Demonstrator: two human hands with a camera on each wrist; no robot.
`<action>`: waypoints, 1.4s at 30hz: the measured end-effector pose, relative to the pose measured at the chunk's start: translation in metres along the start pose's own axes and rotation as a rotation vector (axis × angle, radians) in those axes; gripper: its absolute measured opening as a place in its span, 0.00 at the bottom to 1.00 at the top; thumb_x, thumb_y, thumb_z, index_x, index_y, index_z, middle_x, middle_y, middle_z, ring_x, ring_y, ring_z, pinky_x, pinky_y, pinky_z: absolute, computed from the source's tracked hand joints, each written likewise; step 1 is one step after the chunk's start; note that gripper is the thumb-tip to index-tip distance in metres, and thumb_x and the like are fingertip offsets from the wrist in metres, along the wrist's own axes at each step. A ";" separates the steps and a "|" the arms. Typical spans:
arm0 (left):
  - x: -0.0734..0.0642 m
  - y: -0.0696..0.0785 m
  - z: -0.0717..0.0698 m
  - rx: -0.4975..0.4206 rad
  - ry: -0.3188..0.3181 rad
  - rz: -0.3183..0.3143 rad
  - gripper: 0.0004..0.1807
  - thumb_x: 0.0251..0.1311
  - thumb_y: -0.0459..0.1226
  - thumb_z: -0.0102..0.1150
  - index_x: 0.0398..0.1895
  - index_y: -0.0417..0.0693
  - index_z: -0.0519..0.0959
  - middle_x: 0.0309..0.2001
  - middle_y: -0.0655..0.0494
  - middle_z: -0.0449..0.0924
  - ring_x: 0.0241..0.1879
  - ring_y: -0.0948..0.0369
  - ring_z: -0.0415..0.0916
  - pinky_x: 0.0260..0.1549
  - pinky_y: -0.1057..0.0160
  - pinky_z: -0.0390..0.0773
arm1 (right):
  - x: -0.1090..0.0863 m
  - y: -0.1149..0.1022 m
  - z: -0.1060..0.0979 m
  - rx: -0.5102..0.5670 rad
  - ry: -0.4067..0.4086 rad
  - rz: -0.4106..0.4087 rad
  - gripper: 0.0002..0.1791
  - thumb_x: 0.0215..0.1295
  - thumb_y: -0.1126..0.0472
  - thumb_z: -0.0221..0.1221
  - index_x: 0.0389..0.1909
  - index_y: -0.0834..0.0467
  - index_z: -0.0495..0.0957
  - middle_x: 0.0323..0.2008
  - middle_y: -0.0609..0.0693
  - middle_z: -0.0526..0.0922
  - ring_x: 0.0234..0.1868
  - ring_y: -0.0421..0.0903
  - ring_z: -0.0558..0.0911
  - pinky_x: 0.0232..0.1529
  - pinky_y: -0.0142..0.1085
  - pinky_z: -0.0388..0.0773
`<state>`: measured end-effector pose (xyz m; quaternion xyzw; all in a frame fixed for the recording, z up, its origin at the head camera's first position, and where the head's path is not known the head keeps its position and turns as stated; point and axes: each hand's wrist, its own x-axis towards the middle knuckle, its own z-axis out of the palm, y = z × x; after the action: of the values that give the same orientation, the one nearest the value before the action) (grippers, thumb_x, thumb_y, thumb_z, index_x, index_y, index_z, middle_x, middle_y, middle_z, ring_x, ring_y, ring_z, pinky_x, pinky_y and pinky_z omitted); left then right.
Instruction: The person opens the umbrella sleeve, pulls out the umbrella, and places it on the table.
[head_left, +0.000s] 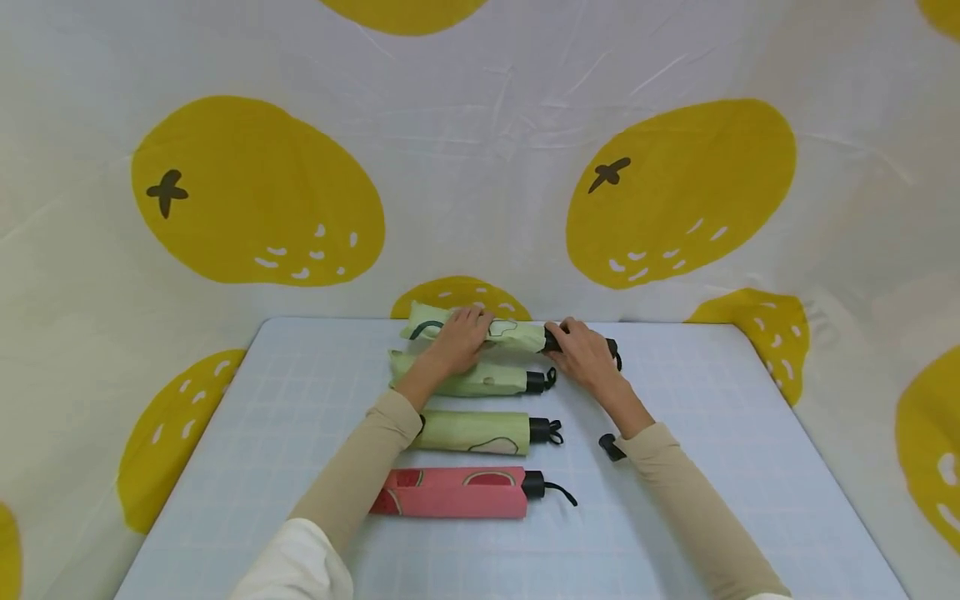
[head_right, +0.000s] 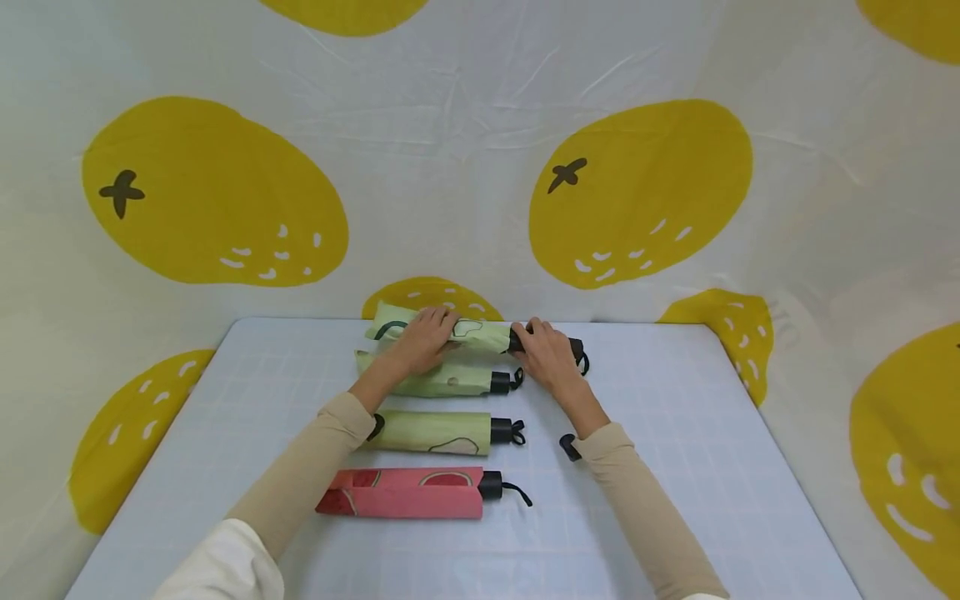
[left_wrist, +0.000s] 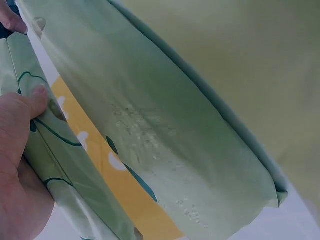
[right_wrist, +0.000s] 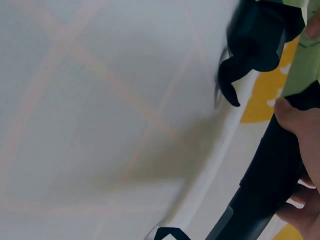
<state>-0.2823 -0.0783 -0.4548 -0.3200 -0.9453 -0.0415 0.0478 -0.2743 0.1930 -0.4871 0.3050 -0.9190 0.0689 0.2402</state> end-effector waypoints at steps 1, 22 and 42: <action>0.000 -0.001 0.000 0.002 0.011 -0.004 0.24 0.75 0.42 0.57 0.64 0.36 0.67 0.62 0.35 0.69 0.63 0.42 0.68 0.66 0.46 0.67 | -0.001 0.001 0.000 0.005 0.013 -0.004 0.24 0.62 0.57 0.73 0.56 0.62 0.79 0.41 0.64 0.81 0.37 0.60 0.82 0.31 0.50 0.83; -0.013 -0.019 0.011 0.023 0.039 -0.079 0.18 0.74 0.37 0.59 0.59 0.36 0.70 0.55 0.36 0.71 0.60 0.40 0.68 0.65 0.43 0.64 | -0.032 0.038 -0.009 -0.048 -0.026 0.026 0.25 0.60 0.62 0.74 0.56 0.61 0.78 0.44 0.64 0.81 0.40 0.61 0.84 0.35 0.52 0.84; -0.013 -0.017 0.007 -0.034 -0.031 -0.125 0.20 0.73 0.40 0.60 0.59 0.37 0.69 0.55 0.36 0.71 0.58 0.40 0.69 0.61 0.45 0.70 | -0.065 0.079 -0.025 -0.056 -0.017 0.045 0.28 0.55 0.66 0.76 0.56 0.63 0.78 0.44 0.66 0.80 0.42 0.64 0.83 0.39 0.55 0.84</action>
<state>-0.2827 -0.0990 -0.4639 -0.2616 -0.9633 -0.0557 0.0250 -0.2653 0.2976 -0.4954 0.2780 -0.9292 0.0460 0.2392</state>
